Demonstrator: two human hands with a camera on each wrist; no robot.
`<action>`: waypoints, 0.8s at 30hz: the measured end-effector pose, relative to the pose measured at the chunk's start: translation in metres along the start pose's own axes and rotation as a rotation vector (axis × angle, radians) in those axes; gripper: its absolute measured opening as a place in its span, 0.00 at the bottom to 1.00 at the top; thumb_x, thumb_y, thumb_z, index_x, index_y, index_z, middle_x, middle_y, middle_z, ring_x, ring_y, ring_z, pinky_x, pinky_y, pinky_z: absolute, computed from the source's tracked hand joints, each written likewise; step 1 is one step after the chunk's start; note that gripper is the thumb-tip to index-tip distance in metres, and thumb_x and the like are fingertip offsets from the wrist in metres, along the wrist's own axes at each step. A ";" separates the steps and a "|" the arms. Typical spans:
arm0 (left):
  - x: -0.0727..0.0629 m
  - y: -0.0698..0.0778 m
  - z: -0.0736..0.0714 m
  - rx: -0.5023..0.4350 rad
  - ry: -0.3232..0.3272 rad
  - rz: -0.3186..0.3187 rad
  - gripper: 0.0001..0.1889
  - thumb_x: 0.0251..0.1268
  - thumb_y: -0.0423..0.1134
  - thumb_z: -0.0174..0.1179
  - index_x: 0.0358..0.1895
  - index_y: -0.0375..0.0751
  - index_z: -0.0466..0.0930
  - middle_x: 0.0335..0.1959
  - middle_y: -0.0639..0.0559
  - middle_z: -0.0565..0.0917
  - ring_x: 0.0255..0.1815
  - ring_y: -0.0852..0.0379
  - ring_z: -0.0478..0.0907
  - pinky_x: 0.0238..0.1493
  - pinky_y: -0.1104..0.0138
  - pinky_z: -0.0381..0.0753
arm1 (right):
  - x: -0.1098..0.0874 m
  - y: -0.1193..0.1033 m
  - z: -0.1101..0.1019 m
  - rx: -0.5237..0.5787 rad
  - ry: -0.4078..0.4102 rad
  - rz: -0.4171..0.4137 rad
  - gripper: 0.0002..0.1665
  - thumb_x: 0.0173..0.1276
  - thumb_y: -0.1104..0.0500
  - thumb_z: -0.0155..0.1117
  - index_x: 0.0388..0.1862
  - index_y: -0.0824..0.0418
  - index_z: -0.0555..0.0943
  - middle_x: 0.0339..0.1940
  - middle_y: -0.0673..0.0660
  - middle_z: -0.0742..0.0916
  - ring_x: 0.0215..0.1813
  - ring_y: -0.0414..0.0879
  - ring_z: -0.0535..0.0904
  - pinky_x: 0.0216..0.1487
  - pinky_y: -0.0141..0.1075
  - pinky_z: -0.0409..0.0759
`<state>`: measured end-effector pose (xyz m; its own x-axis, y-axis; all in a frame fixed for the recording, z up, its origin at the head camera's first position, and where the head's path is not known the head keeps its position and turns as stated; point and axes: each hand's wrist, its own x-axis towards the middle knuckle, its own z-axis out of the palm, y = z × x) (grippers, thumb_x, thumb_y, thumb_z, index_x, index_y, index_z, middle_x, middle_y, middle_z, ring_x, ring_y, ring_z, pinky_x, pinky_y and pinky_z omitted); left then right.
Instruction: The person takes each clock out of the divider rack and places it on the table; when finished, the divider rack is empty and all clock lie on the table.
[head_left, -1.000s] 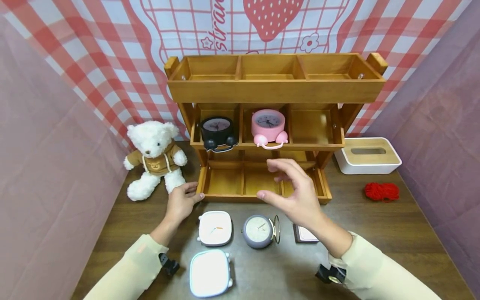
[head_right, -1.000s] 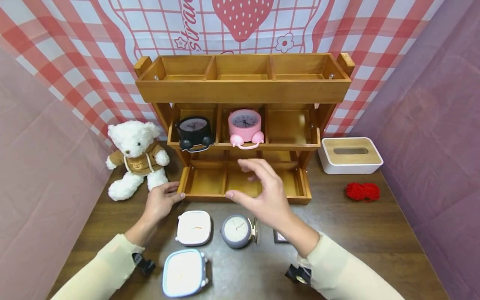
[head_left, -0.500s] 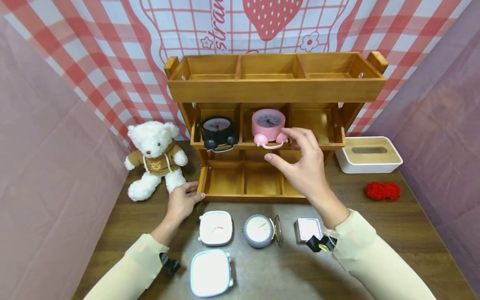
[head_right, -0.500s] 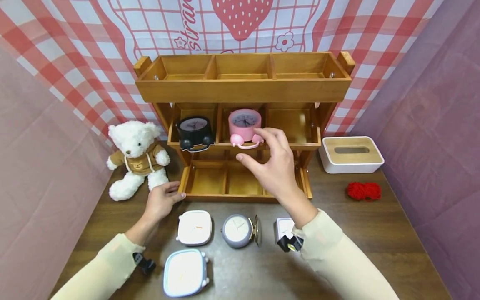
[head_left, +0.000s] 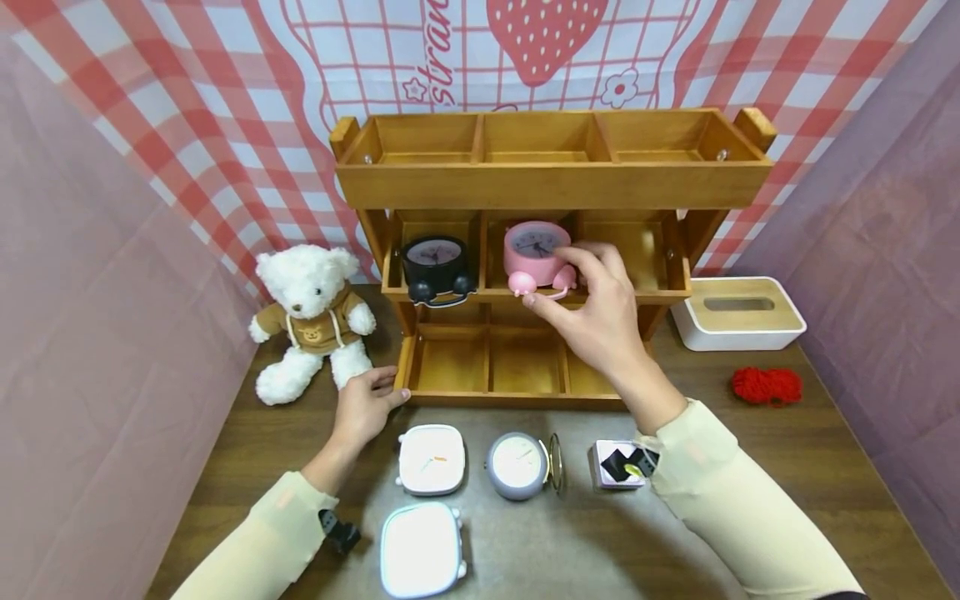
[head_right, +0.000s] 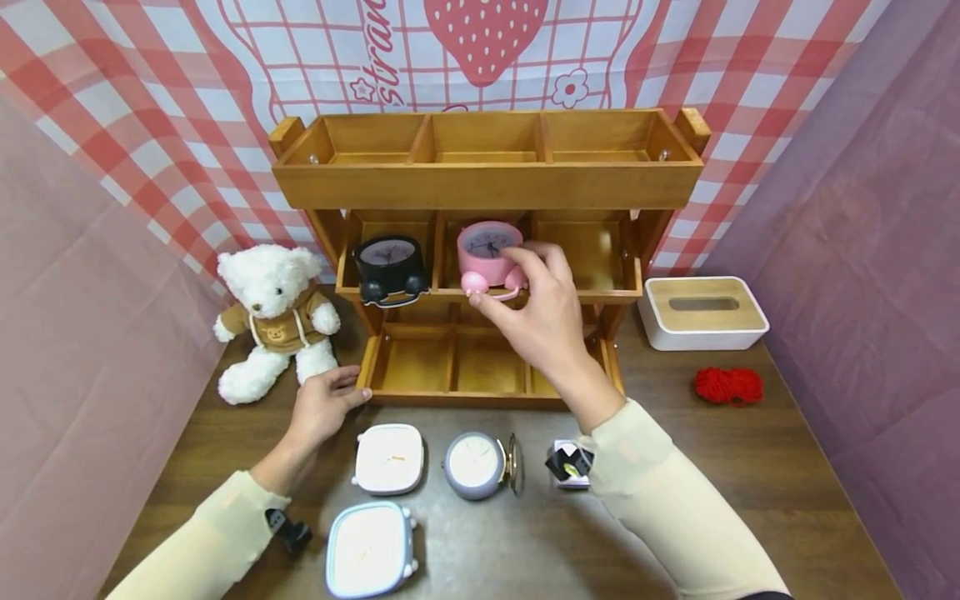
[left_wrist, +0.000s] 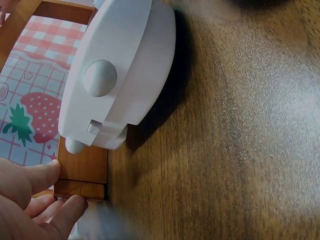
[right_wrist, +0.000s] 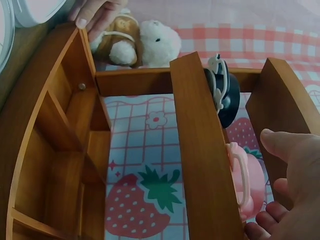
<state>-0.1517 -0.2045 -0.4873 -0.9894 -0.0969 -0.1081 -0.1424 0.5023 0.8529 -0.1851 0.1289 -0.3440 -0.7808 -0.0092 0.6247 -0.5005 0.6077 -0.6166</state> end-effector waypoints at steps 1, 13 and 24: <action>0.000 0.000 0.000 -0.001 0.001 0.001 0.26 0.65 0.32 0.70 0.65 0.29 0.78 0.58 0.30 0.83 0.59 0.38 0.84 0.58 0.52 0.85 | 0.000 0.000 0.000 -0.007 -0.001 -0.002 0.37 0.48 0.47 0.87 0.56 0.60 0.85 0.57 0.61 0.81 0.58 0.53 0.77 0.54 0.45 0.75; -0.001 -0.001 0.001 -0.002 0.004 0.004 0.26 0.65 0.33 0.70 0.65 0.30 0.78 0.58 0.30 0.83 0.59 0.37 0.84 0.58 0.52 0.85 | 0.004 -0.002 0.001 -0.128 -0.069 -0.022 0.33 0.51 0.45 0.84 0.52 0.61 0.87 0.55 0.64 0.80 0.59 0.60 0.74 0.57 0.53 0.74; -0.001 -0.002 0.000 0.002 -0.001 0.007 0.26 0.66 0.33 0.69 0.65 0.30 0.78 0.59 0.30 0.83 0.59 0.37 0.83 0.58 0.52 0.85 | 0.002 -0.008 -0.008 -0.166 -0.129 0.040 0.34 0.52 0.41 0.83 0.52 0.58 0.83 0.54 0.61 0.78 0.53 0.57 0.77 0.49 0.52 0.76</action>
<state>-0.1505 -0.2058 -0.4891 -0.9904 -0.0927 -0.1029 -0.1358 0.5050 0.8524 -0.1797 0.1304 -0.3344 -0.8452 -0.0775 0.5287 -0.4082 0.7322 -0.5452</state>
